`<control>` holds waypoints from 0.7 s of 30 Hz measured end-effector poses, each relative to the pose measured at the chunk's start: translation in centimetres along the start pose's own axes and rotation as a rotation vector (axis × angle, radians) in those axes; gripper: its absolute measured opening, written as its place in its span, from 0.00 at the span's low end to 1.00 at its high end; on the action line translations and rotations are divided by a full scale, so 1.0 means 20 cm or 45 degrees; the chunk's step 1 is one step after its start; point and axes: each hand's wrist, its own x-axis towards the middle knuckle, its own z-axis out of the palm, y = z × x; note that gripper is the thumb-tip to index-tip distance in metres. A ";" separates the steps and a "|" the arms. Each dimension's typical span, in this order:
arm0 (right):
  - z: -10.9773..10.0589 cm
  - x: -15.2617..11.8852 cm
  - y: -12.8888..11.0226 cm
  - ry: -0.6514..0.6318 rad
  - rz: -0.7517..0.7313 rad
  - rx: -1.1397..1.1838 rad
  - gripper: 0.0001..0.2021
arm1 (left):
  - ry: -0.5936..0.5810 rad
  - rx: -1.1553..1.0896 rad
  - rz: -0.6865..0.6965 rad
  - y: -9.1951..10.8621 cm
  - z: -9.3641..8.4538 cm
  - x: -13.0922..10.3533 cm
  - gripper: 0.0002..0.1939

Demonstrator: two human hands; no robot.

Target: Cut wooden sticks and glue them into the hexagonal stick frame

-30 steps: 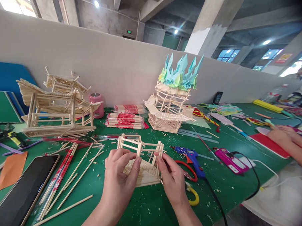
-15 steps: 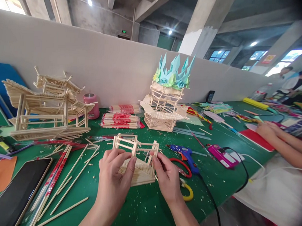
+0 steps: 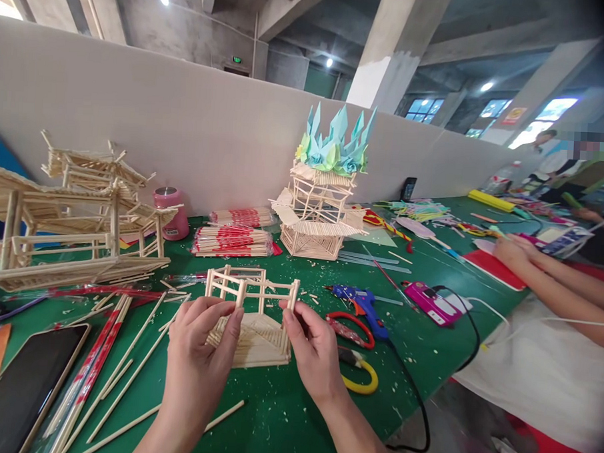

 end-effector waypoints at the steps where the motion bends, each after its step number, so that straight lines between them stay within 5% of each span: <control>1: 0.00 0.00 0.00 -0.004 -0.003 0.002 0.14 | 0.002 0.005 0.000 0.00 0.00 0.00 0.06; 21: 0.11 -0.08 -0.03 -0.143 -0.129 0.012 0.10 | 0.030 0.119 -0.038 -0.16 -0.09 -0.08 0.09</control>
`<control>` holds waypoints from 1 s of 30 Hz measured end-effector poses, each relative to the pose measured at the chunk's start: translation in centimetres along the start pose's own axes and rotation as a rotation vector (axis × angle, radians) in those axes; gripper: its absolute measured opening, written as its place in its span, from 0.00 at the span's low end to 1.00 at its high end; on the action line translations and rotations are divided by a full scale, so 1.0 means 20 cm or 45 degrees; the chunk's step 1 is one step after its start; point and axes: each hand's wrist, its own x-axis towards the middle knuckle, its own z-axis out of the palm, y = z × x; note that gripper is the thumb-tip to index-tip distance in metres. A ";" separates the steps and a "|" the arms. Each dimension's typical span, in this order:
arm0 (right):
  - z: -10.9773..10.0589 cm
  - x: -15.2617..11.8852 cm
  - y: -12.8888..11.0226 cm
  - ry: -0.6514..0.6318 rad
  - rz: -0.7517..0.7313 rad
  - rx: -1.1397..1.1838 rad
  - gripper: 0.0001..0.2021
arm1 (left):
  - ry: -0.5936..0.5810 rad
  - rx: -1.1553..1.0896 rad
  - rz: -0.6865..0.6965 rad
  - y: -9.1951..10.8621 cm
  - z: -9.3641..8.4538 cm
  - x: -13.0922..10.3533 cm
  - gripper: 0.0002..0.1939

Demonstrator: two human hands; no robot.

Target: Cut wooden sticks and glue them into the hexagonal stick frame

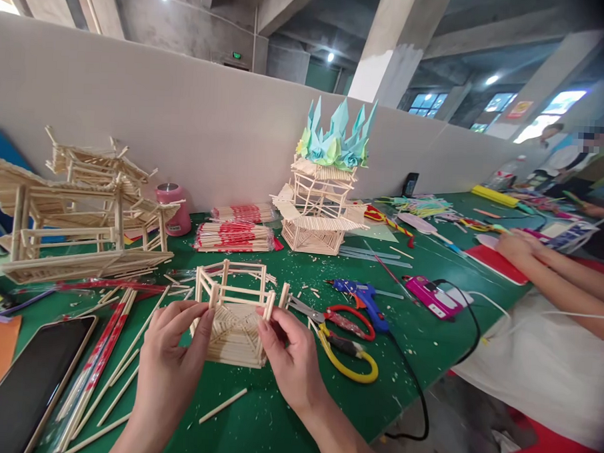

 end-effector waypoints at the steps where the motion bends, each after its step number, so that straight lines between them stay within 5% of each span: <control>1: 0.01 -0.01 0.00 -0.025 -0.012 -0.004 0.10 | -0.003 0.008 -0.005 -0.02 -0.01 -0.02 0.10; 13: 0.06 -0.12 0.09 -0.201 -0.073 -0.084 0.10 | -0.081 0.066 -0.049 -0.13 -0.04 -0.22 0.09; 23: 0.08 -0.20 0.12 -0.239 -0.108 -0.155 0.09 | -0.161 0.033 -0.160 -0.15 -0.01 -0.21 0.12; 30: 0.14 -0.24 0.09 -0.307 -0.204 -0.177 0.15 | -0.216 -0.034 -0.251 -0.20 0.04 -0.08 0.15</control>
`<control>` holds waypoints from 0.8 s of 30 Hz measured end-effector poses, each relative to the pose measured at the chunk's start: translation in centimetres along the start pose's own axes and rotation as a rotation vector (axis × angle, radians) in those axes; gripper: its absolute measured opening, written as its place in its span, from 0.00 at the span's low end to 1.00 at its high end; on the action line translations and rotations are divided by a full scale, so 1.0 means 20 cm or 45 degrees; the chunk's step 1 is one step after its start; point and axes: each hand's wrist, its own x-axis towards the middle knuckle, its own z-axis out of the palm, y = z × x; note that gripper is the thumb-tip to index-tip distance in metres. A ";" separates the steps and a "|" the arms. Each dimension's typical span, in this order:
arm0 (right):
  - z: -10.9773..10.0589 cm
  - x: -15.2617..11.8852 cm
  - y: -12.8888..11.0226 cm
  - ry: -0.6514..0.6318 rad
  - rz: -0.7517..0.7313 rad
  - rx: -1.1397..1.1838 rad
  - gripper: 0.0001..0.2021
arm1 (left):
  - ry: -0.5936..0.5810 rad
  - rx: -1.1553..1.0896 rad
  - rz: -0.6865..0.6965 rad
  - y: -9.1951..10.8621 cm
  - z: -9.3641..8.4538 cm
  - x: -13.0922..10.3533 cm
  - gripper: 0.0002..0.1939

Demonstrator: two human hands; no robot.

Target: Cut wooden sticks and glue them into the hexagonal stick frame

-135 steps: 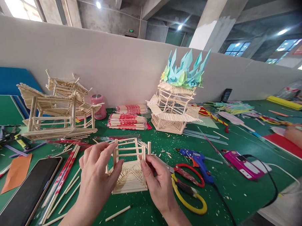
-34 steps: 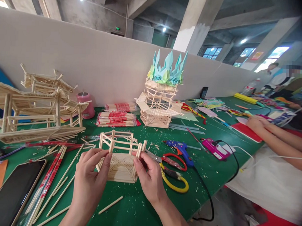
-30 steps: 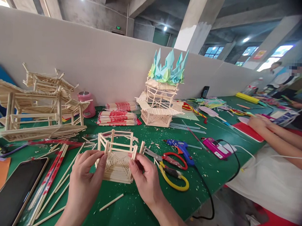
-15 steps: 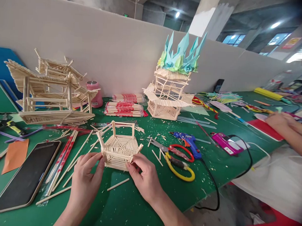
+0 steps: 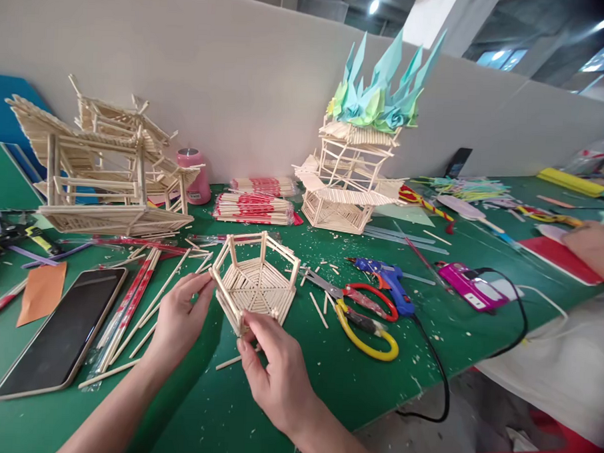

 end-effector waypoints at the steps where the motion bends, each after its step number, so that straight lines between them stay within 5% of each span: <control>1: 0.01 -0.01 -0.01 -0.009 -0.010 -0.013 0.16 | -0.010 -0.009 -0.006 0.00 0.01 0.02 0.15; 8: -0.01 -0.11 -0.04 0.049 -0.134 -0.095 0.21 | -0.037 -0.022 -0.062 0.00 0.03 0.10 0.16; 12: -0.14 -0.16 -0.01 0.123 -0.042 -0.119 0.13 | 0.089 0.090 -0.162 0.01 -0.03 0.03 0.17; 15: -0.22 -0.18 0.06 0.151 -0.002 -0.192 0.11 | 0.154 0.177 -0.160 0.03 -0.11 -0.08 0.08; 18: -0.25 -0.19 0.11 0.127 0.029 -0.234 0.11 | 0.060 0.190 0.011 0.06 -0.16 -0.22 0.09; 19: -0.25 -0.19 0.12 0.114 0.034 -0.235 0.11 | -0.035 0.221 0.233 0.07 -0.16 -0.27 0.08; 24: -0.22 -0.19 0.13 0.049 0.020 -0.202 0.11 | -0.409 0.737 0.761 0.12 -0.07 -0.41 0.10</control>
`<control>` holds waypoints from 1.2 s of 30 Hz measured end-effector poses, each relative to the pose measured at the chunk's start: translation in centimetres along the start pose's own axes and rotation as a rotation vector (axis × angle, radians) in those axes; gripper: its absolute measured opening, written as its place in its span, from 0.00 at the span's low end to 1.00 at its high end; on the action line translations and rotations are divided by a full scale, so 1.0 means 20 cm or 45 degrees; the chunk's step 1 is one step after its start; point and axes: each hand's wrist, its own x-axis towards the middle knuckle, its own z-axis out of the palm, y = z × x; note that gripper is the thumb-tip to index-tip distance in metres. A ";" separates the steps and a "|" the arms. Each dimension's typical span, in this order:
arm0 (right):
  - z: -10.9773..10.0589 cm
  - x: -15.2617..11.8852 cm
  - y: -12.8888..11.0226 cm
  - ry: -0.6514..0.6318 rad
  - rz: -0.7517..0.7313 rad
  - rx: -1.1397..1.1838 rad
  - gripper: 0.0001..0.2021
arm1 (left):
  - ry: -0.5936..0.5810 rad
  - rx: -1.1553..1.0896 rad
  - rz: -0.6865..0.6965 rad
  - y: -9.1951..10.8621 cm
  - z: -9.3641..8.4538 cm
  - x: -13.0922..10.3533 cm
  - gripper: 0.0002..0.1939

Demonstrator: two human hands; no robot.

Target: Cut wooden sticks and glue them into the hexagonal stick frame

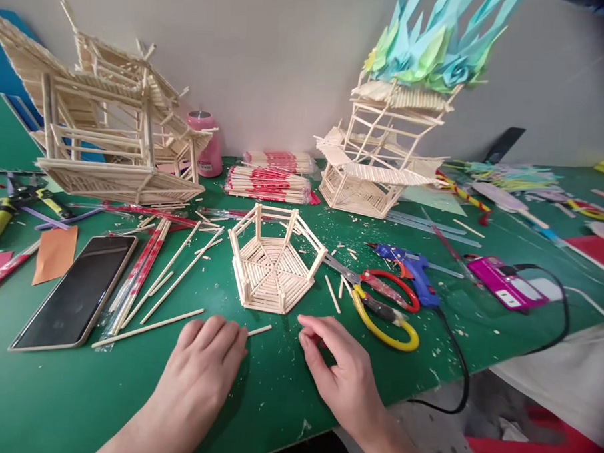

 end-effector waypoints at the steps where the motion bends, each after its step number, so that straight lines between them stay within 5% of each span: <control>1: 0.00 0.00 0.00 0.000 -0.004 0.004 0.10 | -0.049 0.083 0.016 0.02 0.02 0.00 0.12; 8: 0.00 0.00 -0.01 -0.022 0.005 0.028 0.11 | -0.088 0.102 -0.053 0.03 0.07 0.01 0.15; 15: 0.03 0.00 -0.13 -0.141 0.161 0.422 0.08 | 0.064 -0.481 -0.011 0.07 -0.03 0.03 0.13; 20: 0.04 0.04 -0.19 -0.047 0.368 0.713 0.05 | 0.128 -0.764 -0.251 0.08 -0.11 0.05 0.08; 25: 0.02 0.09 -0.14 0.288 0.525 0.936 0.09 | 0.220 -0.408 -0.307 -0.05 -0.10 -0.05 0.14; 30: 0.00 0.13 -0.11 0.412 0.526 0.883 0.11 | -0.063 -0.266 -0.303 -0.09 -0.12 -0.14 0.25; 36: 0.02 0.13 -0.18 0.361 0.458 0.813 0.10 | -0.002 -0.922 -0.565 0.01 -0.12 -0.04 0.15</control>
